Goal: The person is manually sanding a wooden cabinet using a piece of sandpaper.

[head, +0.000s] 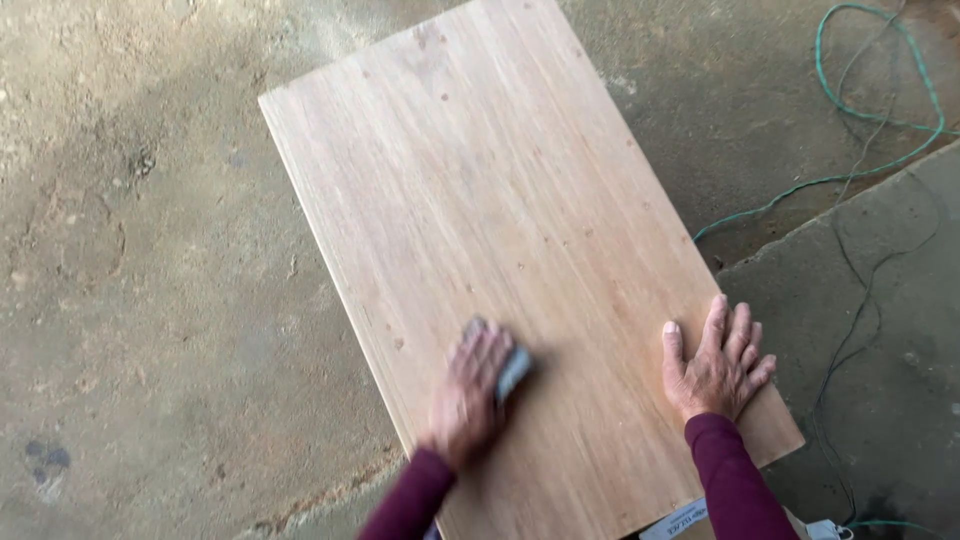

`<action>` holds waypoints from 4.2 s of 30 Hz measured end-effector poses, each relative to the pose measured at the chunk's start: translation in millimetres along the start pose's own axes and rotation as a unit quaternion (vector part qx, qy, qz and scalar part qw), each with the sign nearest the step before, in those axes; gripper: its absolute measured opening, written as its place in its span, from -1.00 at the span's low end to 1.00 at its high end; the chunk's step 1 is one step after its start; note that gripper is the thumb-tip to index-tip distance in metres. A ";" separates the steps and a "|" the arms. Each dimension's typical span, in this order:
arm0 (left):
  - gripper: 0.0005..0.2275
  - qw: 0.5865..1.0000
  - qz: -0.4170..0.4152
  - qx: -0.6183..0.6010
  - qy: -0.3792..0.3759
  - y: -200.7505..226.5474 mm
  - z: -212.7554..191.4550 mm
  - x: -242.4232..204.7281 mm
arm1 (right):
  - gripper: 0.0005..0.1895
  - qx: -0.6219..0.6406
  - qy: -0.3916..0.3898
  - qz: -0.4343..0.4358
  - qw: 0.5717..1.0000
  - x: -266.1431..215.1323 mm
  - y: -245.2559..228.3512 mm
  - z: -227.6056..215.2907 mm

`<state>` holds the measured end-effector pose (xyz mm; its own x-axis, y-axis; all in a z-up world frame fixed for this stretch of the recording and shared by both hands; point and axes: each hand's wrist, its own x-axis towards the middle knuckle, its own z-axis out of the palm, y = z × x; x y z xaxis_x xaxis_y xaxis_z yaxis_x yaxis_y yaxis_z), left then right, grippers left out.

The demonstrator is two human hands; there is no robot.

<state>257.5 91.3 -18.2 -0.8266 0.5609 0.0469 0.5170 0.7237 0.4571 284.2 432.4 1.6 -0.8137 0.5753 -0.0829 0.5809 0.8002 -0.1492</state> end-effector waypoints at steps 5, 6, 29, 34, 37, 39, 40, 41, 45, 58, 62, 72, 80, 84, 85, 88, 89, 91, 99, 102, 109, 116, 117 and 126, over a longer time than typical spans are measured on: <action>-0.48 0.988 -0.104 0.074 0.084 -88.3 -19.0 129.0 | -0.09 0.019 0.006 -0.016 1.000 4.5 -5.8 -3.9; -0.56 0.984 -0.138 0.044 0.102 -89.2 -17.9 134.7 | -0.09 0.019 0.003 -0.019 1.000 0.2 -1.9 -5.2; -0.34 1.000 0.013 0.006 0.028 41.8 27.6 53.9 | -0.19 0.013 0.021 -0.020 0.999 -2.2 4.4 -0.1; -0.47 0.985 0.121 -0.093 -0.075 27.8 25.0 60.6 | -0.19 -0.008 0.002 -0.010 1.000 3.3 1.7 1.2; -0.41 0.994 0.098 0.036 -0.028 -24.1 22.3 154.2 | -0.21 0.005 0.006 -0.017 1.000 -2.8 2.0 -1.4; -0.46 0.999 0.021 -0.015 0.044 -48.5 13.5 219.6 | -0.22 0.006 0.015 -0.025 1.000 -0.1 1.6 -1.0; -0.46 0.999 0.018 -0.016 0.038 -36.5 11.2 214.0 | -0.22 0.006 0.007 -0.024 1.000 -3.9 0.9 -5.1; -0.42 0.999 -0.006 -0.002 0.044 -23.4 7.4 208.9 | -0.22 0.007 0.001 -0.014 1.000 -7.5 0.3 -11.0; -0.36 0.992 0.025 -0.056 0.106 53.0 34.9 91.4 | -0.21 0.014 0.024 -0.013 1.000 0.3 2.9 0.9; -0.38 0.995 -0.082 0.051 0.026 -7.7 10.0 187.7 | -0.21 0.003 0.005 -0.014 1.000 -1.9 7.0 1.9; -0.29 0.997 -0.047 0.029 -0.052 70.5 -2.0 75.6 | -0.21 0.013 0.006 -0.011 1.000 0.7 2.6 -1.6; -0.32 0.999 -0.039 0.017 0.012 -23.6 -26.9 71.2 | -0.22 0.030 0.001 -0.023 0.999 0.9 4.2 -0.7; -0.41 0.997 -0.068 0.014 0.028 33.4 -12.2 -34.8 | -0.19 0.054 0.000 -0.021 0.998 0.6 2.3 -4.1; -0.29 0.983 -0.098 -0.120 -0.100 71.7 -3.7 -137.5 | -0.19 0.049 -0.001 -0.026 0.998 -1.1 5.5 -2.1; -0.29 0.982 -0.103 -0.122 -0.102 46.0 -9.0 -113.7 | -0.19 0.046 -0.006 -0.027 0.999 -1.1 3.9 -1.9; -0.33 0.997 -0.038 -0.021 0.065 -28.0 -27.3 -41.0 | -0.19 0.044 -0.006 -0.029 0.999 -3.4 4.4 -1.0; -0.34 0.995 -0.075 0.028 0.054 -54.8 -38.3 -7.1 | -0.20 0.039 -0.002 -0.035 0.999 -3.2 7.1 0.8; -0.34 0.990 -0.111 0.077 0.048 -94.3 -41.8 37.0 | -0.20 0.034 0.005 -0.045 0.998 -0.7 7.4 2.7; -0.29 0.991 -0.117 -0.068 0.008 60.2 -31.1 -130.3 | -0.21 0.046 0.005 -0.030 0.998 -1.4 9.4 5.3; -0.38 0.997 -0.072 0.001 0.029 57.1 5.9 -179.8 | -0.21 0.046 -0.004 -0.031 0.998 -1.7 6.3 0.0; -0.45 0.978 -0.146 0.100 0.107 -84.6 -51.5 5.9 | -0.22 0.033 0.005 -0.044 0.998 -1.4 6.7 1.8; -0.29 0.993 -0.111 0.013 0.033 50.9 -6.3 -134.1 | -0.21 0.044 0.013 -0.034 0.998 0.5 9.1 4.5; -0.32 0.995 -0.095 0.010 0.009 72.3 11.8 -189.1 | -0.21 0.047 0.012 -0.034 0.998 -1.3 10.6 6.3; -0.13 0.993 -0.100 0.052 -0.030 -103.6 -51.1 16.4 | -0.21 0.033 0.004 -0.035 0.999 -5.7 11.6 4.4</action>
<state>179.0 5.0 -19.5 -0.9016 0.4229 -0.0905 0.3668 0.8587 0.3578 295.5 437.6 -4.0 -0.8523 0.5194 -0.0619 0.5193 0.8260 -0.2190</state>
